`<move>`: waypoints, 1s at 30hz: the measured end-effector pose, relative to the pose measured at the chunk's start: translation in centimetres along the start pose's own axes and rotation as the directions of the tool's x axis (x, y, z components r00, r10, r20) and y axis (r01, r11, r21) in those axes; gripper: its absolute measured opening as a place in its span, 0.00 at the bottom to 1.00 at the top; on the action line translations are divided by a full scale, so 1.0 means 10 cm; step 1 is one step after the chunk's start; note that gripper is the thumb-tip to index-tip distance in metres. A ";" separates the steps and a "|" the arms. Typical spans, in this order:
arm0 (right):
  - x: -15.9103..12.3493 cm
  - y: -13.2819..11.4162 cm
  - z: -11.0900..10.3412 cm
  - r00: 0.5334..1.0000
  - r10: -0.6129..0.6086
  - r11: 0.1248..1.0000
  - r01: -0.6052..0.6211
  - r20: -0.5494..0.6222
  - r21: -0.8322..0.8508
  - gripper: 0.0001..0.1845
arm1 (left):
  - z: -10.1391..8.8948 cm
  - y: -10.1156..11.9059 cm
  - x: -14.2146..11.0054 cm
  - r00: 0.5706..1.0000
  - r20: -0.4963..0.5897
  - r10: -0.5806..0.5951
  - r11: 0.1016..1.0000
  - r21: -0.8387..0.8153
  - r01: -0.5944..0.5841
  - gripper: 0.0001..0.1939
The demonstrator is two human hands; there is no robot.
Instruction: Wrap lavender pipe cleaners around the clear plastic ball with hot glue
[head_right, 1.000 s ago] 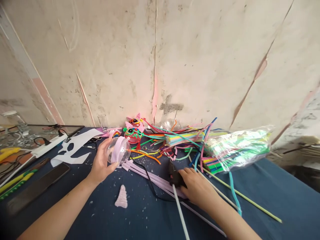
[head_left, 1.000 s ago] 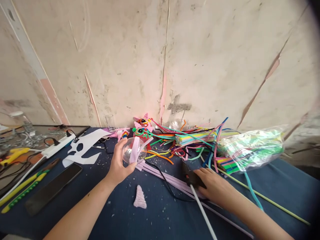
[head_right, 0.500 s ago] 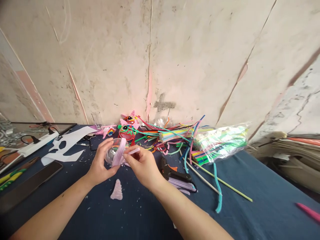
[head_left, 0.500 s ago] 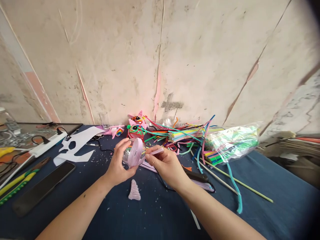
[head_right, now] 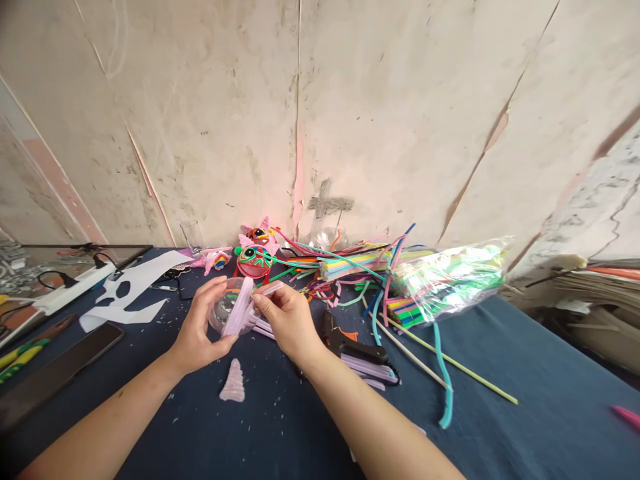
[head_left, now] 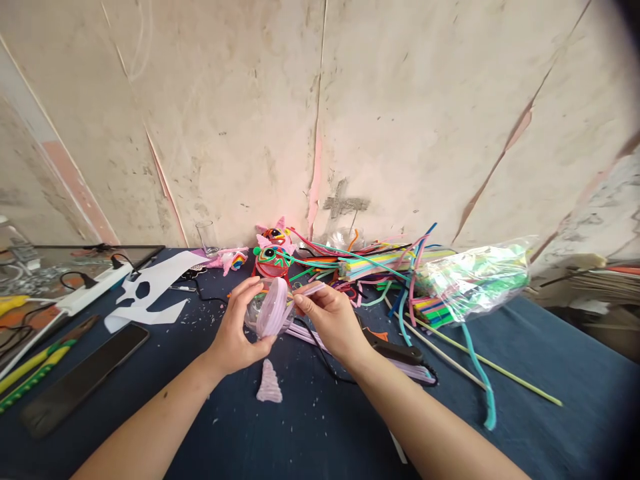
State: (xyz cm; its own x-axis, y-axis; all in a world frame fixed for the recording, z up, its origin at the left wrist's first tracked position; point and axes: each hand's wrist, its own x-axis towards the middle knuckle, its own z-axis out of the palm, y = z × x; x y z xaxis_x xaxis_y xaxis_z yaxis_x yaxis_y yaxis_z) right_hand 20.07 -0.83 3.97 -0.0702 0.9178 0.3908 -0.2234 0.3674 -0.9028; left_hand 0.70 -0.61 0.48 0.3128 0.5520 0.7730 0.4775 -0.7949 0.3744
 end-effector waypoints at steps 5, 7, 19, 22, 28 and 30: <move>0.03 0.07 -0.03 1.000 -0.019 0.999 0.019 -0.017 0.031 0.13 | 0.01 0.00 -0.02 1.000 0.030 0.000 0.999 -0.045 0.002 0.43; 0.03 0.08 -0.03 0.999 -0.032 0.998 0.034 -0.027 0.054 0.13 | 0.02 0.00 -0.03 0.999 0.038 -0.006 0.998 -0.056 0.008 0.43; -0.01 0.12 0.03 0.997 0.031 0.988 -0.020 -0.067 0.154 0.12 | 0.06 -0.01 -0.06 0.998 0.051 -0.037 0.994 -0.103 0.042 0.42; -0.02 0.15 0.04 0.996 0.052 0.984 -0.039 -0.069 0.175 0.12 | 0.08 -0.01 -0.07 0.998 0.050 -0.043 0.990 -0.130 0.049 0.42; -0.04 0.19 0.06 0.992 0.078 0.978 -0.058 -0.096 0.200 0.14 | 0.12 0.00 -0.08 0.994 0.067 -0.087 0.970 -0.223 0.100 0.41; -0.04 0.21 0.07 0.990 0.089 0.977 -0.065 -0.113 0.201 0.14 | 0.13 0.00 -0.08 0.988 0.085 -0.126 0.953 -0.265 0.144 0.40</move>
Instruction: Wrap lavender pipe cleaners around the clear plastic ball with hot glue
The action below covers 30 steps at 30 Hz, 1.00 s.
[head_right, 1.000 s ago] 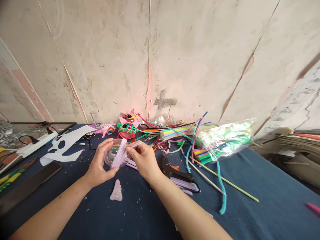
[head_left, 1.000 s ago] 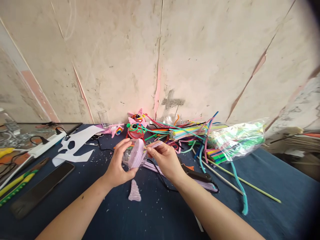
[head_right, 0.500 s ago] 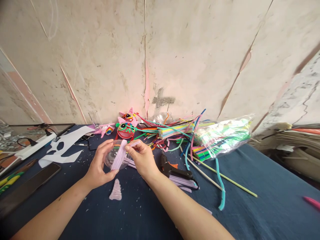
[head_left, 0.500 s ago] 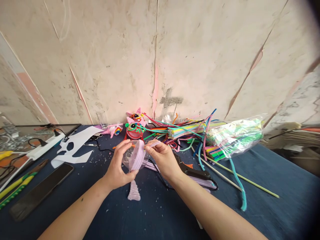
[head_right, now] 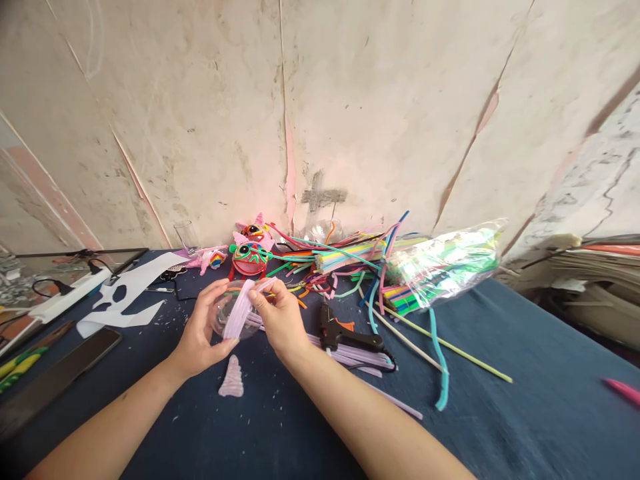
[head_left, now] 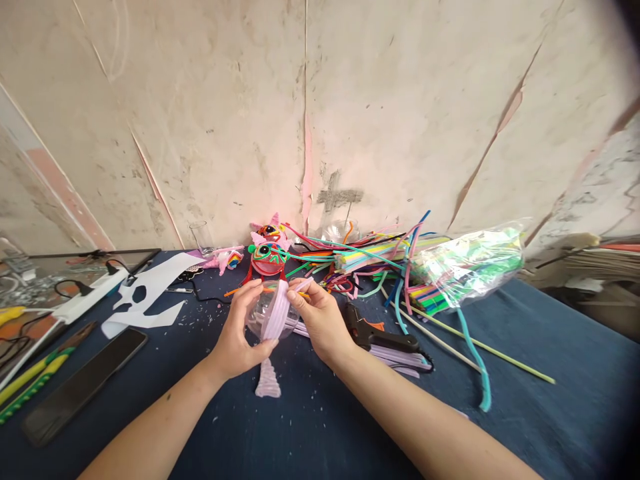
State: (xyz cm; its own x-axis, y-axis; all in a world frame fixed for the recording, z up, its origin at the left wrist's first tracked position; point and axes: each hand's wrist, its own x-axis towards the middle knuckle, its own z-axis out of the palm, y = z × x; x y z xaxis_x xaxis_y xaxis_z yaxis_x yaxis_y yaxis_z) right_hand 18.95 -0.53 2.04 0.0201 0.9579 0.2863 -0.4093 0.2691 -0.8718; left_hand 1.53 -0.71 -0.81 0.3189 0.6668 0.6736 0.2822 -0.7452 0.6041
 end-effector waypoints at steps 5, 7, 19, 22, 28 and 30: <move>-0.02 0.04 0.03 1.000 0.003 1.000 -0.003 -0.028 0.004 0.15 | 0.03 -0.03 -0.01 0.998 0.010 -0.065 0.991 -0.115 0.066 0.38; -0.02 0.06 0.03 0.999 0.011 1.000 -0.012 -0.031 -0.012 0.16 | 0.03 -0.05 -0.02 0.997 0.001 -0.080 0.987 -0.140 0.079 0.37; 0.00 0.12 0.01 0.998 0.044 0.999 -0.045 -0.047 -0.016 0.15 | -0.01 -0.01 0.04 0.973 0.030 -0.228 0.907 -0.356 0.224 0.26; 0.01 0.17 0.00 0.996 0.050 0.998 -0.052 -0.071 -0.029 0.15 | -0.03 -0.04 0.06 0.961 0.057 -0.269 0.900 -0.340 0.272 0.25; 0.08 0.24 -0.05 0.984 0.090 0.992 -0.102 -0.155 -0.077 0.15 | -0.04 -0.03 0.10 0.938 0.176 -0.297 0.876 -0.340 0.342 0.28; 0.09 0.24 -0.06 0.979 0.128 0.990 -0.135 -0.158 -0.037 0.15 | -0.05 -0.03 0.11 0.928 0.208 -0.308 0.871 -0.332 0.363 0.28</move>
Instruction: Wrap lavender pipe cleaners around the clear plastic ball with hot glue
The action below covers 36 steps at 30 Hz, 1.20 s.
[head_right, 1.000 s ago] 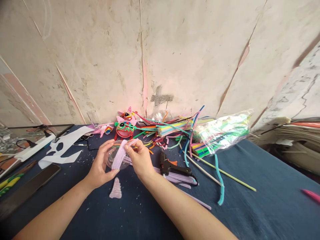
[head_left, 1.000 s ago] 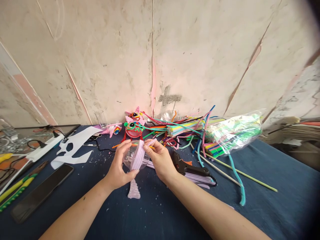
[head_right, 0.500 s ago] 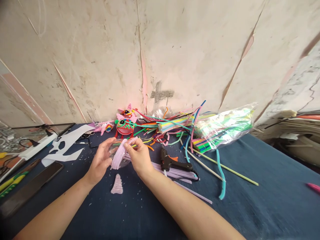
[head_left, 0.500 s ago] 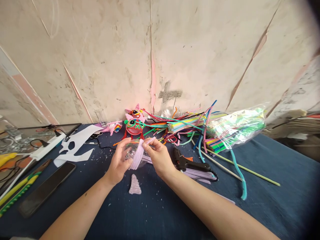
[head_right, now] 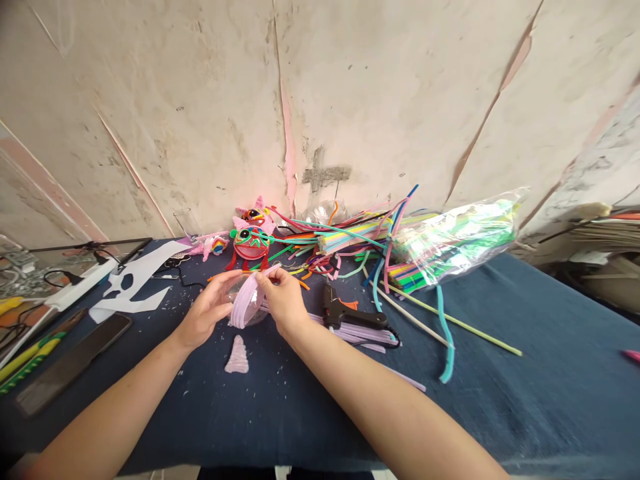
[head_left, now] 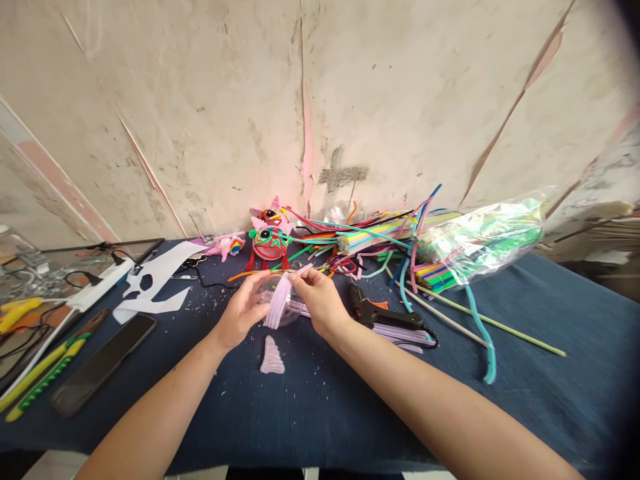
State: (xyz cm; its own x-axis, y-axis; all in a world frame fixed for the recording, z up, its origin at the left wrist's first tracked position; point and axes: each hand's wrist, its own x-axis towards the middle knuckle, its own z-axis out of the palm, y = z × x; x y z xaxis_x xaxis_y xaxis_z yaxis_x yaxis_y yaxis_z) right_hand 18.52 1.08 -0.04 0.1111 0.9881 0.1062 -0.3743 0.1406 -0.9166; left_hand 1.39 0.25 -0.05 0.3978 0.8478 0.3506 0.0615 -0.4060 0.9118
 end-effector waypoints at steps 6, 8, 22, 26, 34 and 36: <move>0.00 0.03 0.01 0.998 0.065 0.997 -0.066 0.006 0.028 0.15 | -0.05 -0.03 0.01 0.998 -0.013 -0.067 0.998 0.003 0.067 0.25; -0.01 0.03 0.02 0.999 0.043 0.999 -0.043 0.001 0.002 0.15 | -0.06 -0.02 0.01 0.997 -0.019 -0.075 0.997 0.000 0.075 0.24; -0.10 0.07 0.04 0.992 -0.098 0.974 0.111 0.076 -0.195 0.13 | 0.04 0.12 -0.02 0.974 -0.145 -0.177 0.965 0.168 0.200 0.29; -0.14 0.10 0.05 0.983 -0.160 0.952 0.179 0.094 -0.249 0.13 | 0.09 0.18 -0.02 0.957 -0.210 -0.202 0.954 0.179 0.241 0.24; -0.19 0.05 0.07 0.990 -0.066 0.980 0.088 0.127 -0.177 0.13 | 0.12 0.18 -0.03 0.953 -0.253 -0.166 0.947 0.230 0.226 0.25; -0.21 0.00 0.07 0.993 -0.030 0.992 0.044 0.118 -0.118 0.13 | 0.12 0.17 -0.04 0.959 -0.248 -0.136 0.951 0.237 0.196 0.25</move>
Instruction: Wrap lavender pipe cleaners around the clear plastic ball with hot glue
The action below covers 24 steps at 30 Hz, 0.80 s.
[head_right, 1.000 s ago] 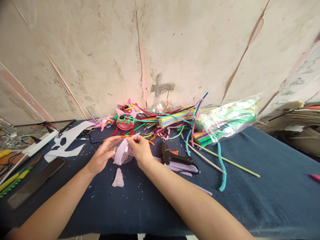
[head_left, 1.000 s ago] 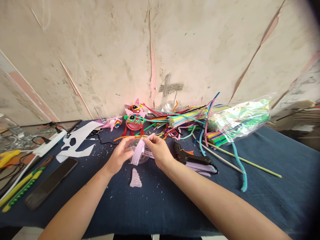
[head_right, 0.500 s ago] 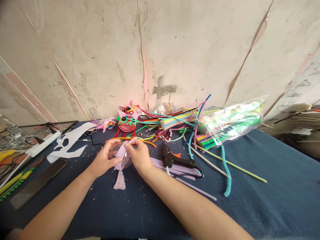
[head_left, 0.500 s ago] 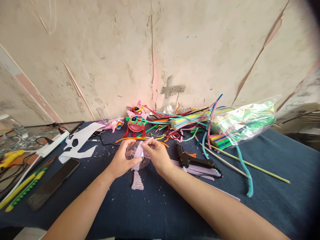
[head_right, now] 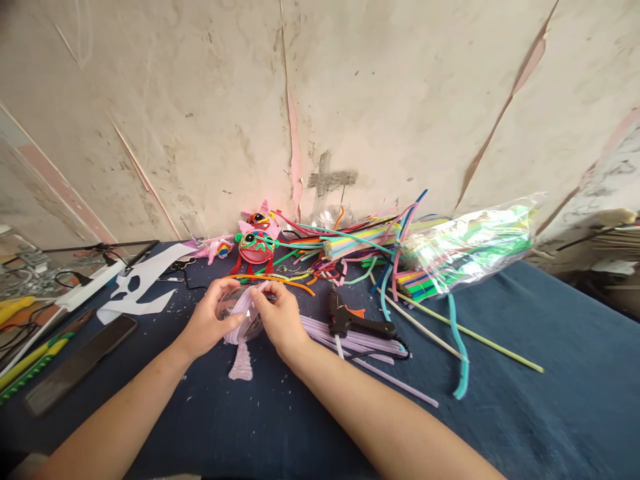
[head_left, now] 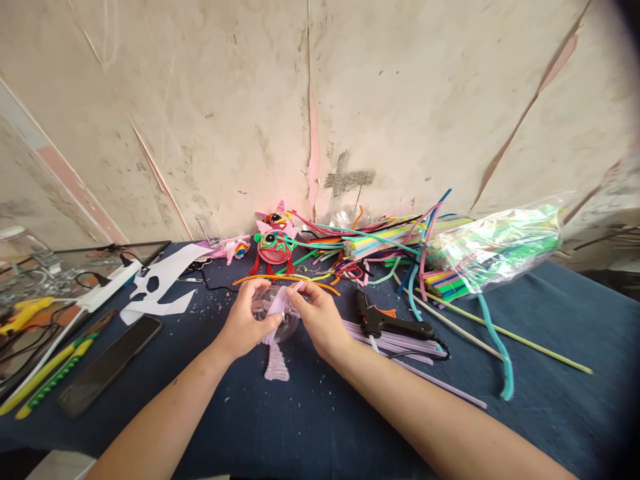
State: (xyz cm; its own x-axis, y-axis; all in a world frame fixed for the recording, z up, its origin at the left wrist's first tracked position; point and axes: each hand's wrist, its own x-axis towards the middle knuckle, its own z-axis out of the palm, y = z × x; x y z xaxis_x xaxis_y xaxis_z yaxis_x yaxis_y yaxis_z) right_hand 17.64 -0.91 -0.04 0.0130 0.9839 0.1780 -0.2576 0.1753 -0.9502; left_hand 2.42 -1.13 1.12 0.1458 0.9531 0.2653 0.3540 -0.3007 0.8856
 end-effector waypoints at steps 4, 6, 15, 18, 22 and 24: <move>-0.03 -0.06 -0.02 0.998 0.051 0.998 -0.052 0.036 0.030 0.11 | -0.01 -0.04 0.00 0.995 -0.035 0.094 0.996 0.018 -0.093 0.25; -0.04 -0.07 -0.02 0.995 0.058 0.998 -0.060 0.081 0.022 0.16 | -0.02 -0.05 0.00 0.990 -0.054 0.133 0.991 0.032 -0.131 0.25; -0.03 -0.02 -0.02 0.996 0.042 0.999 -0.044 0.082 0.028 0.17 | 0.01 -0.03 -0.02 0.962 -0.074 0.262 0.957 0.148 -0.250 0.25; -0.03 -0.01 -0.02 0.995 0.047 0.997 -0.051 0.083 0.051 0.17 | 0.00 -0.03 -0.02 0.964 -0.075 0.256 0.959 0.145 -0.243 0.25; -0.02 0.00 -0.02 0.993 0.079 0.993 -0.086 0.086 0.081 0.18 | -0.05 -0.07 0.01 0.987 -0.020 0.160 0.987 -0.019 -0.161 0.23; -0.01 0.01 -0.03 0.992 0.101 0.990 -0.108 0.080 0.086 0.18 | -0.08 -0.11 0.03 0.992 0.013 0.128 0.987 -0.100 -0.126 0.19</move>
State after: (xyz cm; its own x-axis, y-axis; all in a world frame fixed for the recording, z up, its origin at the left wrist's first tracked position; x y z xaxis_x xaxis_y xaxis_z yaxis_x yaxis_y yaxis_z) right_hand 17.91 -1.03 -0.21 -0.0907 0.9907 0.1012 -0.3401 0.0647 -0.9382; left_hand 1.34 -0.53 0.51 0.2018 0.9064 0.3712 0.2386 -0.4131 0.8789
